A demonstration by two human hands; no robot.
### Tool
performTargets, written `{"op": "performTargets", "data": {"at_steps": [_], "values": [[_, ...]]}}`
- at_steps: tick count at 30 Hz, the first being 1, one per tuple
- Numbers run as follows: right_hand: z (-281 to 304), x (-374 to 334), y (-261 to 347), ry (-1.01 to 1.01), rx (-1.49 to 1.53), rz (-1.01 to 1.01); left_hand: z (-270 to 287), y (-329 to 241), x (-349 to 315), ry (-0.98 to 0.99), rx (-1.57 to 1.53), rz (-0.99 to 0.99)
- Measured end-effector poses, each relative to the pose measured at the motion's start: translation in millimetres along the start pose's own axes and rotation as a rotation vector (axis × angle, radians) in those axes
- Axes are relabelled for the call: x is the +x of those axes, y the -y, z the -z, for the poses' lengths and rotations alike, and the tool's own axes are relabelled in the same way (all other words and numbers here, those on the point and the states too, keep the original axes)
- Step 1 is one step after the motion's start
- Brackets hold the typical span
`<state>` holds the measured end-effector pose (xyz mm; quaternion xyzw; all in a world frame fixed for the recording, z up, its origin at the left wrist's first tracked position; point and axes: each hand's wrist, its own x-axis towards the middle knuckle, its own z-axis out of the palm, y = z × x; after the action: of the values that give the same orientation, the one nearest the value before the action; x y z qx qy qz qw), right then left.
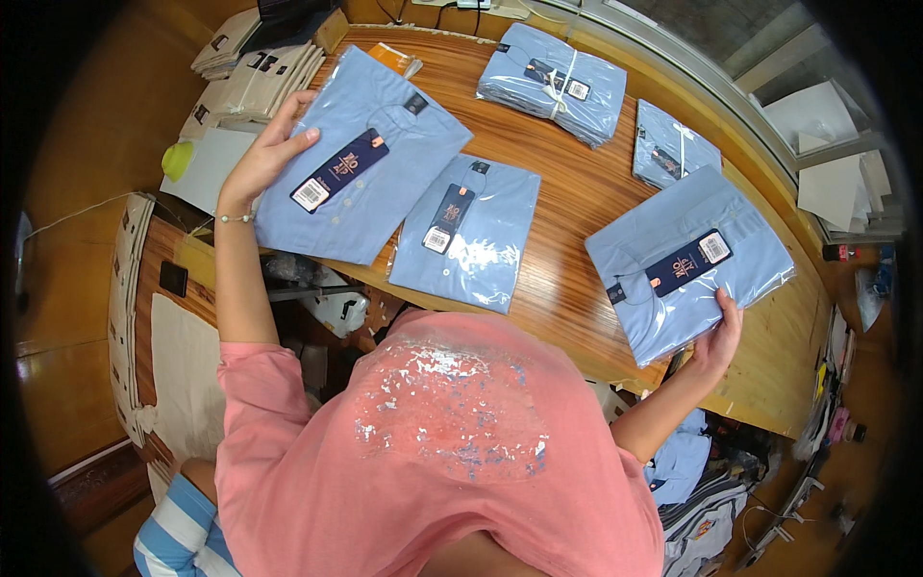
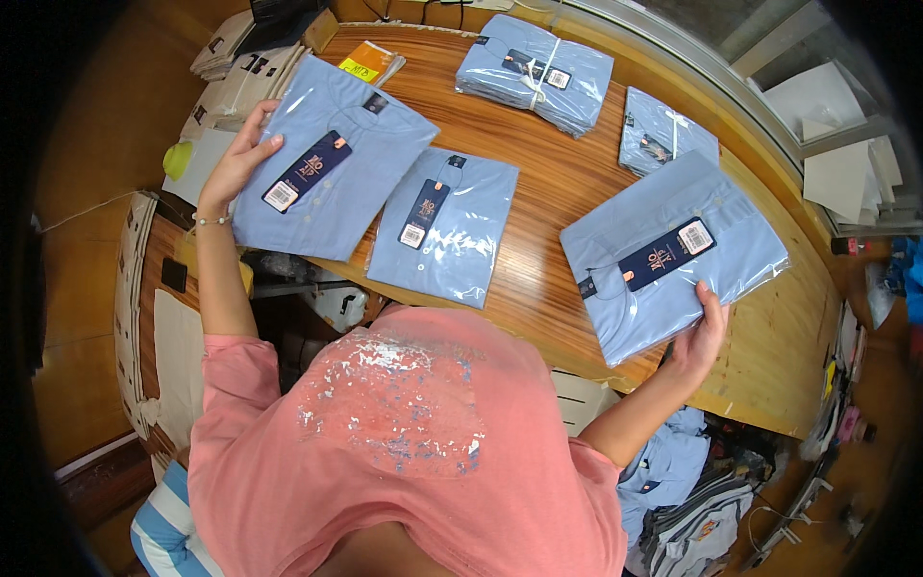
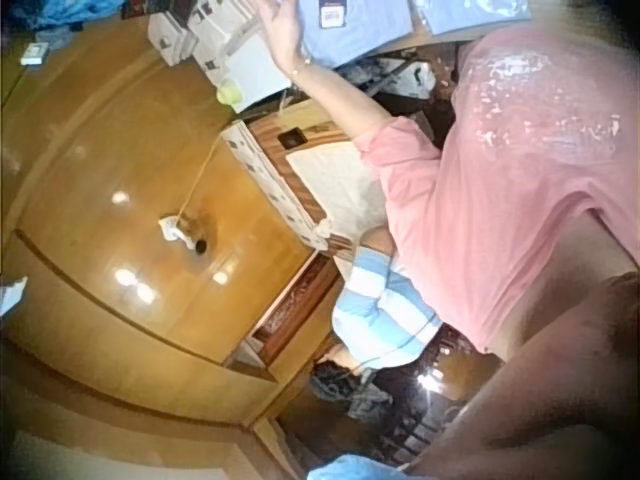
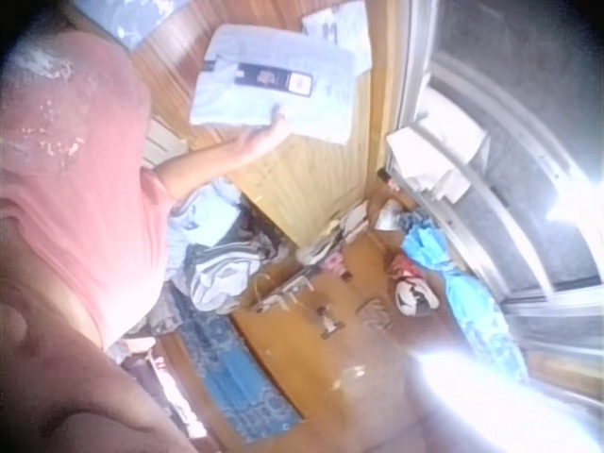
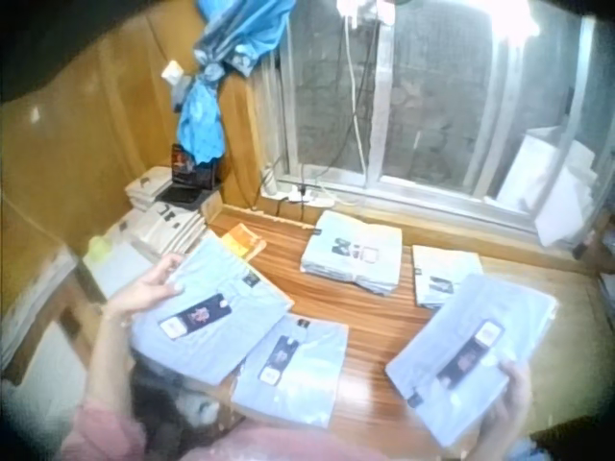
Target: The person ties strings around packaged shirts, writes in a notebook, and organizes the items on a wooden table.
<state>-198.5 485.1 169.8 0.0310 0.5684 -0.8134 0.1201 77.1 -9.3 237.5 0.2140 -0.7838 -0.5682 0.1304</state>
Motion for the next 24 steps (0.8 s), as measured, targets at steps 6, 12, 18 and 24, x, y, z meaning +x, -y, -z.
{"op": "performTargets", "data": {"at_steps": [6,12,18,24], "values": [[-1,-3,-8,0.047,0.033,-0.046,-3,49,18,-0.021,-0.335,-0.029],[-38,-5,-26,0.188,0.086,-0.096,-70,153,9,-0.075,-0.750,0.208],[-104,-14,-57,0.380,0.168,-0.338,-128,199,2,-0.051,-0.565,0.353],[-143,-32,-92,0.588,0.274,-0.635,-133,159,-1,0.043,-0.735,0.426]]}}
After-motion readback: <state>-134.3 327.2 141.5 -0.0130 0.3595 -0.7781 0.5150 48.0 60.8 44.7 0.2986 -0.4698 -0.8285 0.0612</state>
